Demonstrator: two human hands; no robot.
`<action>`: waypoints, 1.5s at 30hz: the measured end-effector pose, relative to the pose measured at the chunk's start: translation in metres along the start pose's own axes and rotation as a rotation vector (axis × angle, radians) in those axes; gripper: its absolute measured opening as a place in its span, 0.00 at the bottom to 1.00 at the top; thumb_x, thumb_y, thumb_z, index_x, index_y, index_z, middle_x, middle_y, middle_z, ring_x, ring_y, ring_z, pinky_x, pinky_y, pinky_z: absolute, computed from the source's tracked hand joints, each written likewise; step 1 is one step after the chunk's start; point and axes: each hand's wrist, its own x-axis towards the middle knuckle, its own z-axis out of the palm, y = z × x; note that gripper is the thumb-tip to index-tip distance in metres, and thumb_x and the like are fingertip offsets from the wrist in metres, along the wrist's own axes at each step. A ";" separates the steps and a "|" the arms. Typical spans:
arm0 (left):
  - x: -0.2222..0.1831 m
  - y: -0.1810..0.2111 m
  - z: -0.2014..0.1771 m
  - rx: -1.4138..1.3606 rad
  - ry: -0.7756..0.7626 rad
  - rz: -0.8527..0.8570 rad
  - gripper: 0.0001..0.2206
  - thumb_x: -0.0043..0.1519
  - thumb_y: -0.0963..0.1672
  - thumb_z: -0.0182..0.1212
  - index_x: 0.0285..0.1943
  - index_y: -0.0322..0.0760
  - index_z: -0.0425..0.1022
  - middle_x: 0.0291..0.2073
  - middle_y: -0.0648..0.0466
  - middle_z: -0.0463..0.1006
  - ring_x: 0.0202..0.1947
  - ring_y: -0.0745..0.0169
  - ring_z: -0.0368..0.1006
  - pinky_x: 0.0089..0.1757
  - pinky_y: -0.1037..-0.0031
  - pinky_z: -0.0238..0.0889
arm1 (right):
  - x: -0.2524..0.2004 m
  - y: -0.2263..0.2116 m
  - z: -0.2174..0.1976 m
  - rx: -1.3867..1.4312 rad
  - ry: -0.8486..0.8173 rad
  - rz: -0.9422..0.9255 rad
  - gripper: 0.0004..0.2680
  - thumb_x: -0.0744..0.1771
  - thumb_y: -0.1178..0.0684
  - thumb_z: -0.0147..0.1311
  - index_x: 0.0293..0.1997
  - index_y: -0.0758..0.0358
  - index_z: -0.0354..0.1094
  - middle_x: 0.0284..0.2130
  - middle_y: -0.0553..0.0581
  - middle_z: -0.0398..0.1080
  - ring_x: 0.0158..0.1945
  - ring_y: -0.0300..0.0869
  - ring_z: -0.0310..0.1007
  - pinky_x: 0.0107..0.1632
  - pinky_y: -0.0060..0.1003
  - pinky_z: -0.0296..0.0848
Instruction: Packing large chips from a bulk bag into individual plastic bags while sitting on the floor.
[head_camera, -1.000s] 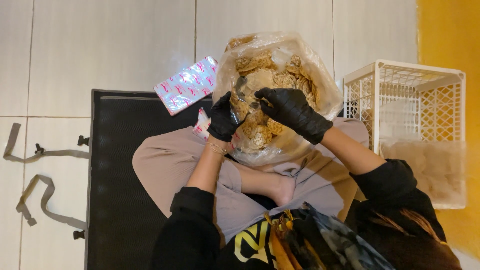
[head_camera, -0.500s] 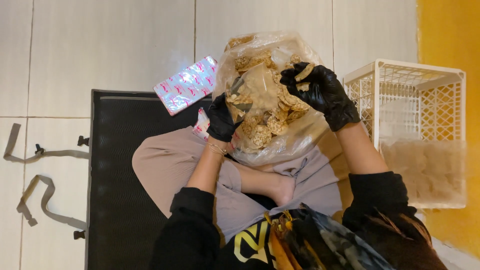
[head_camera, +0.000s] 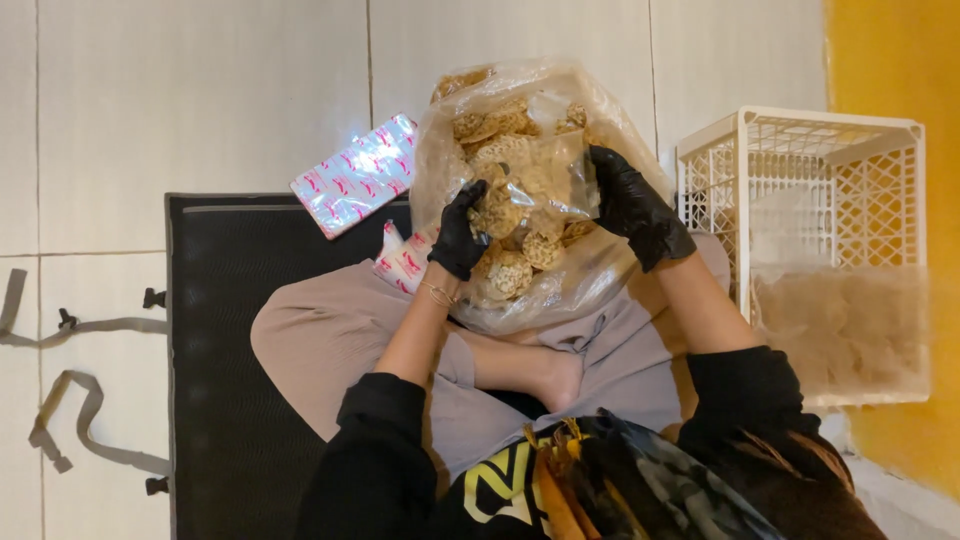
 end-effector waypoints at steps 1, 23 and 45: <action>0.002 -0.005 0.007 -0.252 0.105 -0.233 0.34 0.60 0.59 0.57 0.67 0.32 0.67 0.61 0.42 0.72 0.62 0.40 0.69 0.62 0.51 0.63 | 0.013 -0.052 -0.011 0.670 0.158 0.457 0.19 0.63 0.51 0.60 0.58 0.65 0.61 0.54 0.62 0.66 0.53 0.51 0.67 0.58 0.47 0.68; 0.033 -0.004 -0.001 -1.334 0.375 -0.931 0.07 0.68 0.43 0.59 0.52 0.47 0.78 0.51 0.58 0.80 0.51 0.65 0.76 0.50 0.64 0.72 | 0.099 -0.150 -0.067 0.435 -0.117 0.305 0.06 0.71 0.47 0.51 0.47 0.55 0.68 0.39 0.51 0.73 0.29 0.37 0.68 0.37 0.33 0.72; -0.028 -0.102 -0.011 -1.602 0.388 -0.976 0.20 0.71 0.39 0.46 0.70 0.55 0.67 0.67 0.58 0.71 0.56 0.52 0.77 0.53 0.54 0.74 | 0.160 0.022 0.016 0.197 -0.152 0.545 0.16 0.72 0.47 0.44 0.68 0.57 0.65 0.56 0.67 0.71 0.62 0.59 0.67 0.62 0.51 0.65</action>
